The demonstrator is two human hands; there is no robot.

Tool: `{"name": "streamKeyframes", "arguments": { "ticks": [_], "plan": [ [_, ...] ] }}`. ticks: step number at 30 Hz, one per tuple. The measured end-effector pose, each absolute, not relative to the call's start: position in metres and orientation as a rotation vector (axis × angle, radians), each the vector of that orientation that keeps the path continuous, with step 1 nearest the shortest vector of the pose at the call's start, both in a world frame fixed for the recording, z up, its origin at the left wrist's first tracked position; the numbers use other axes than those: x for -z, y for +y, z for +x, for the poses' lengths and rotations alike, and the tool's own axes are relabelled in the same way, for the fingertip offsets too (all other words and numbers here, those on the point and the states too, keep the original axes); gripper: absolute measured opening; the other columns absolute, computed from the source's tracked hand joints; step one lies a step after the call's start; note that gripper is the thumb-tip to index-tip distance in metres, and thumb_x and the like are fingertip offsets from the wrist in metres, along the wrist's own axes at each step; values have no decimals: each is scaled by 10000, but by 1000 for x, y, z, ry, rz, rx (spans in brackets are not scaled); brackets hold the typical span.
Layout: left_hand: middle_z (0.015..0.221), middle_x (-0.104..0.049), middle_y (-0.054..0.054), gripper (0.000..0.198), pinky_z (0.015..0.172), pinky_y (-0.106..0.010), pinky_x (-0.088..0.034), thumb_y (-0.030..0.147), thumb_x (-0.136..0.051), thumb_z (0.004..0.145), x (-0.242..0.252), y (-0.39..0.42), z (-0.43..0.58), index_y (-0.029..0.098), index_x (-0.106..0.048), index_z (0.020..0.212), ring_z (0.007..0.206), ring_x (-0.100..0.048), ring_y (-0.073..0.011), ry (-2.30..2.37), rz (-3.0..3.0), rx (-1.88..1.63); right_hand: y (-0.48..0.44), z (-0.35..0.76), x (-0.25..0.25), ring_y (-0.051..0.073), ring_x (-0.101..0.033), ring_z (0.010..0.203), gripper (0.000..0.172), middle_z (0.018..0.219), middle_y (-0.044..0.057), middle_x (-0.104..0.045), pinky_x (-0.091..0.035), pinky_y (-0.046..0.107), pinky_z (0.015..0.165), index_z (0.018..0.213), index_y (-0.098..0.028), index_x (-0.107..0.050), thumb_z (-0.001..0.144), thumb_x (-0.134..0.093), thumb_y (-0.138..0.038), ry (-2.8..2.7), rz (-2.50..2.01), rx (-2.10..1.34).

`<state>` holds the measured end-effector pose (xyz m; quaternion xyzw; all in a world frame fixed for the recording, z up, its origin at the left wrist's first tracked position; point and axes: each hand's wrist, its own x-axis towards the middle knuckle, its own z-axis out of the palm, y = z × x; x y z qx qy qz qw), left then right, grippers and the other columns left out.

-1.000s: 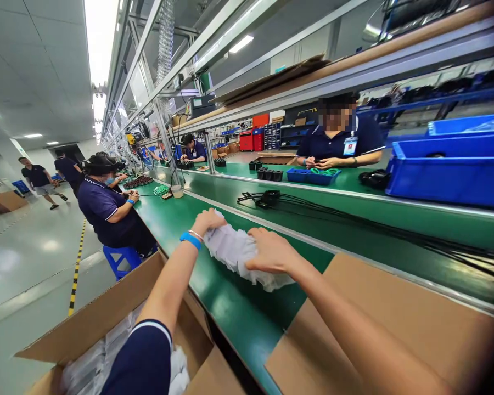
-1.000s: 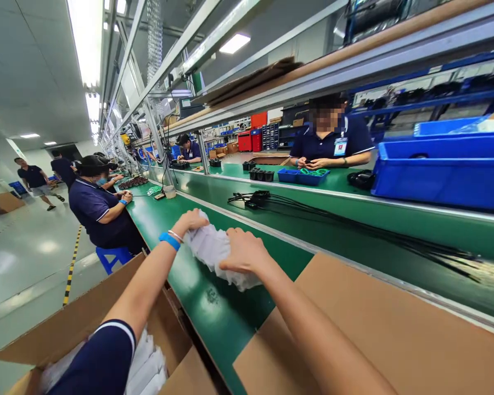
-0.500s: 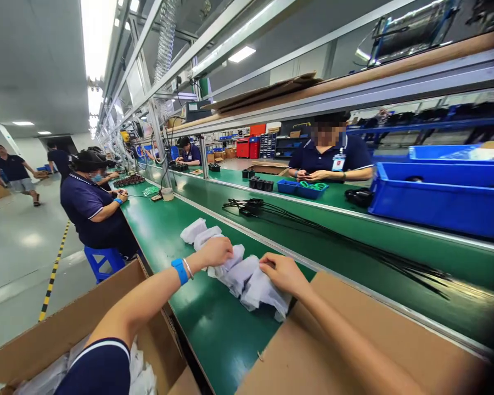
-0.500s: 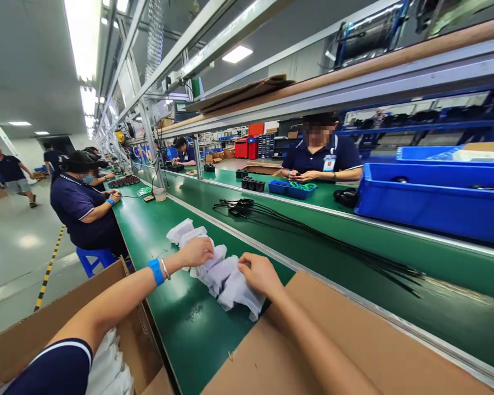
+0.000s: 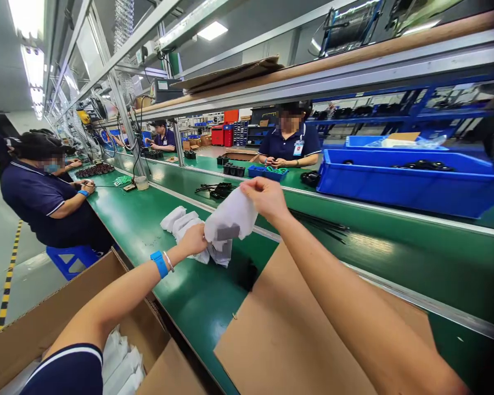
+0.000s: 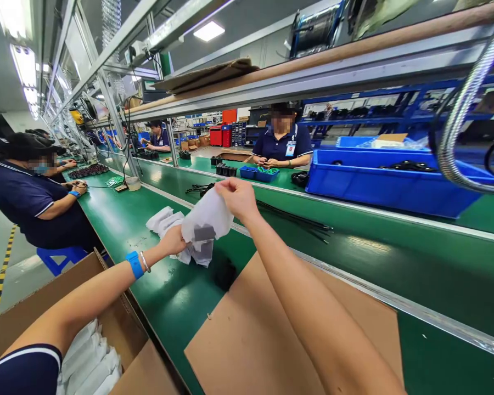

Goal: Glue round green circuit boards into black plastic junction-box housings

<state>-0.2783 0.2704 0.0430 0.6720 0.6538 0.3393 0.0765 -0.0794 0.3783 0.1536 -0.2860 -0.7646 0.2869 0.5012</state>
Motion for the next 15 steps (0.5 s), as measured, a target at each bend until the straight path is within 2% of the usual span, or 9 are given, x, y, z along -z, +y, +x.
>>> {"name": "streamKeyframes", "arguments": {
  "ticks": [3,8,11,15],
  "plan": [
    [1009,-627,-58,244,760,-354,-541,336,-567,929,-53,280,-277,130,-601,1056,859,-623,-171,1984,1931,-1106,383,-64,-167,124,-493,636,339,784,41,-615,-366,234,552,896,-142,-620,836,-434,-419,-1840,-726,-624],
    [947,-623,-45,239,697,-316,-538,339,-557,935,-84,306,-266,123,-596,1031,787,-616,-148,1890,1833,-1364,371,-29,-157,109,-449,543,243,611,-6,-565,-343,229,521,742,-158,-630,772,-544,-384,-2144,-778,-588],
    [848,-605,-18,212,639,-279,-511,329,-558,931,-109,322,-255,121,-595,951,702,-586,-124,1790,1802,-1532,361,5,-143,130,-502,589,296,667,11,-606,-370,241,552,802,-171,-650,841,-462,-396,-2220,-870,-502],
    [760,-574,9,102,592,-233,-432,229,-561,903,-154,342,-240,131,-577,878,651,-529,-112,1644,1757,-1795,346,52,-129,173,-573,686,267,766,47,-638,-414,277,633,788,-204,-716,818,-509,-371,-2309,-1019,-345]
  ]
}}
